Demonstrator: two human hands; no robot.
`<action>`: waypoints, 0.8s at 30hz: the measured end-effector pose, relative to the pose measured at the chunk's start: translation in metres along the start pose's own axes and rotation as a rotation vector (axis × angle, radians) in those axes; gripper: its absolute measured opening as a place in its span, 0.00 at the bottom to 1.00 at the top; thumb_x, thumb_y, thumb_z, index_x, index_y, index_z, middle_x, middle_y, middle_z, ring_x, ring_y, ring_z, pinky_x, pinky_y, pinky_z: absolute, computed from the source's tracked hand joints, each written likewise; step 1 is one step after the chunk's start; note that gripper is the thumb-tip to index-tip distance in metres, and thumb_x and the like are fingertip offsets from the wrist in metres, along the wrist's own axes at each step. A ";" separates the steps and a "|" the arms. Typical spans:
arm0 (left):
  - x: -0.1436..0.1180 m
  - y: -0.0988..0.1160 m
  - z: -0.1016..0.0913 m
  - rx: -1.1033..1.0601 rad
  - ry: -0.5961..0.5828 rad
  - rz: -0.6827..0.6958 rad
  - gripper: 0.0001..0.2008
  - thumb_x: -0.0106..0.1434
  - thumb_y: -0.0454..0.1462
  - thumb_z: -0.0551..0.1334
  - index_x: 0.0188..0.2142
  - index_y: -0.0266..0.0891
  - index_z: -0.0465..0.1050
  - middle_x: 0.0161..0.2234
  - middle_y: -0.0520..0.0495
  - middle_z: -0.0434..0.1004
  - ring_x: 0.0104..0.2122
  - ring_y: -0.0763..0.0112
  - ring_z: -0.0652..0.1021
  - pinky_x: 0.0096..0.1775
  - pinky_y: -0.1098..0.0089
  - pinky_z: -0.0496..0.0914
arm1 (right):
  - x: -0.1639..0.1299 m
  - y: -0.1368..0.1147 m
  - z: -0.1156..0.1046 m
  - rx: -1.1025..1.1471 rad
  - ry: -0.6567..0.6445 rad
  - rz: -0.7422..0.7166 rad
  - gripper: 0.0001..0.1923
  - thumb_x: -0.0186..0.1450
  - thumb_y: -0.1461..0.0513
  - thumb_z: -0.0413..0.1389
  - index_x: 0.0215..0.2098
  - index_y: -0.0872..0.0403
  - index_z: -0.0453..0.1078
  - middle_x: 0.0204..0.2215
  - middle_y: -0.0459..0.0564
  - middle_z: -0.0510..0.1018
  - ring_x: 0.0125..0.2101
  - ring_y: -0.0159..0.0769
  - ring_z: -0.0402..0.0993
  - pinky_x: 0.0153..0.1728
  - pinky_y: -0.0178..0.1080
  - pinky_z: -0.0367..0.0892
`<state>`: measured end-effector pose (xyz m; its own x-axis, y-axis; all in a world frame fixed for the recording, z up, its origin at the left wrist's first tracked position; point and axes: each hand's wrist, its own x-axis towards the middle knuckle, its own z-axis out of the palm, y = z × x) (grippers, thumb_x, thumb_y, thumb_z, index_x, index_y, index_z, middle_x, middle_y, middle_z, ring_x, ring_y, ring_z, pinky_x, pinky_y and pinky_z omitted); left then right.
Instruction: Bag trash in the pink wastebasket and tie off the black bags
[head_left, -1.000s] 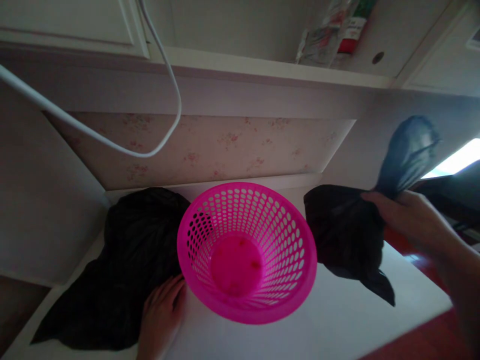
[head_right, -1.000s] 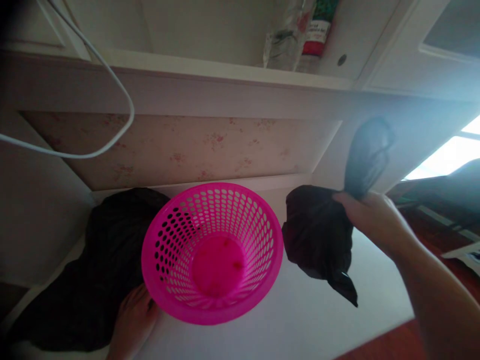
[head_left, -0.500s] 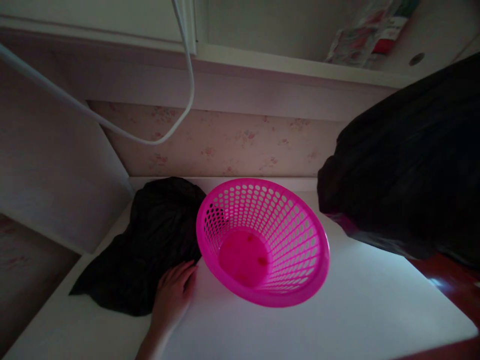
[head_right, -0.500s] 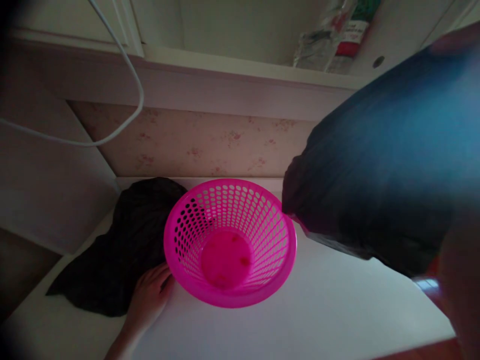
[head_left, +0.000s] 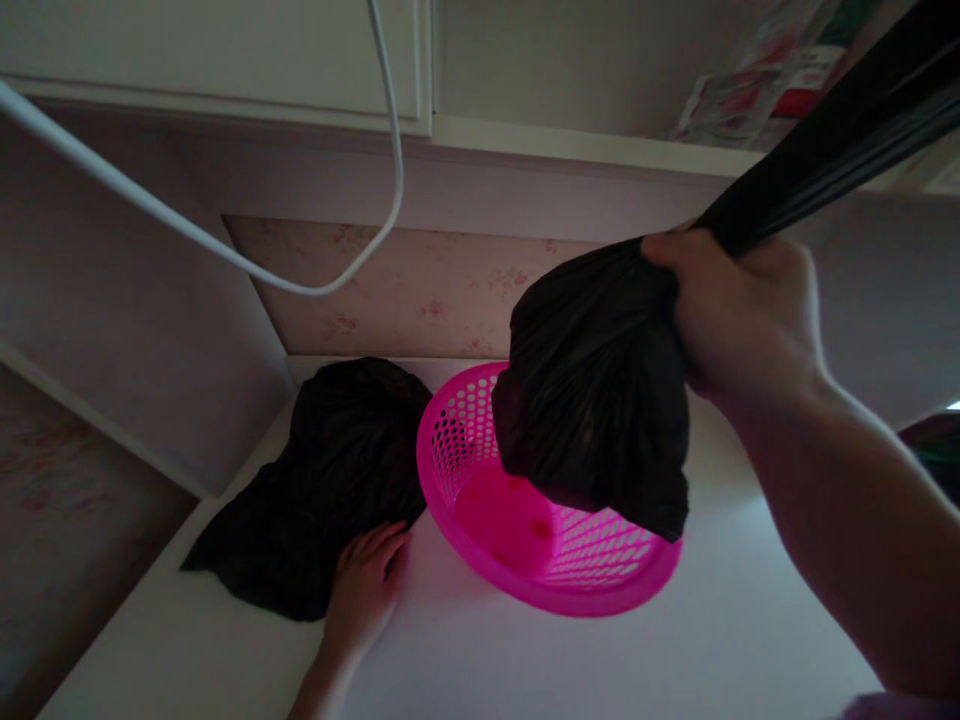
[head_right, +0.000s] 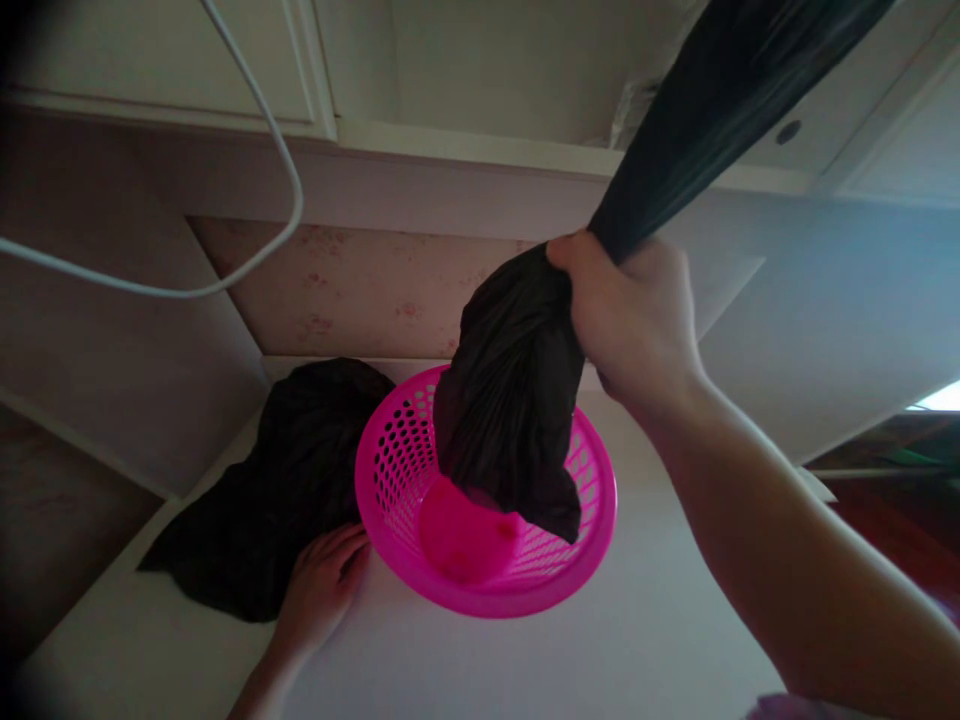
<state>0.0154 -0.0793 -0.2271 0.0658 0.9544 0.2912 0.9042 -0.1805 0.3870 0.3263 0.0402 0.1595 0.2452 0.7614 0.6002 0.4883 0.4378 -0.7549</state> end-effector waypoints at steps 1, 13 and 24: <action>0.000 0.000 0.000 0.000 -0.002 0.000 0.17 0.72 0.39 0.56 0.49 0.46 0.85 0.53 0.45 0.86 0.52 0.54 0.83 0.57 0.49 0.73 | -0.005 0.004 0.005 0.005 0.024 0.040 0.13 0.65 0.57 0.59 0.34 0.60 0.75 0.25 0.45 0.73 0.25 0.29 0.70 0.24 0.34 0.59; -0.002 -0.002 0.002 0.049 0.041 0.033 0.16 0.70 0.37 0.57 0.47 0.46 0.85 0.52 0.45 0.87 0.51 0.54 0.84 0.55 0.51 0.73 | -0.048 0.056 0.017 -0.043 -0.368 -0.184 0.16 0.70 0.54 0.57 0.27 0.51 0.68 0.26 0.45 0.74 0.30 0.38 0.73 0.34 0.40 0.67; 0.032 0.058 -0.106 0.013 0.625 0.193 0.08 0.72 0.36 0.61 0.45 0.43 0.80 0.40 0.44 0.87 0.41 0.59 0.84 0.57 0.52 0.73 | -0.079 0.089 0.020 -0.258 -0.743 -0.250 0.16 0.73 0.55 0.53 0.31 0.52 0.74 0.29 0.49 0.80 0.31 0.38 0.75 0.35 0.38 0.67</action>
<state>0.0256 -0.0846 -0.1022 -0.0265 0.5862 0.8097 0.9059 -0.3285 0.2674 0.3334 0.0290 0.0393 -0.4701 0.8135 0.3425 0.6541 0.5816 -0.4836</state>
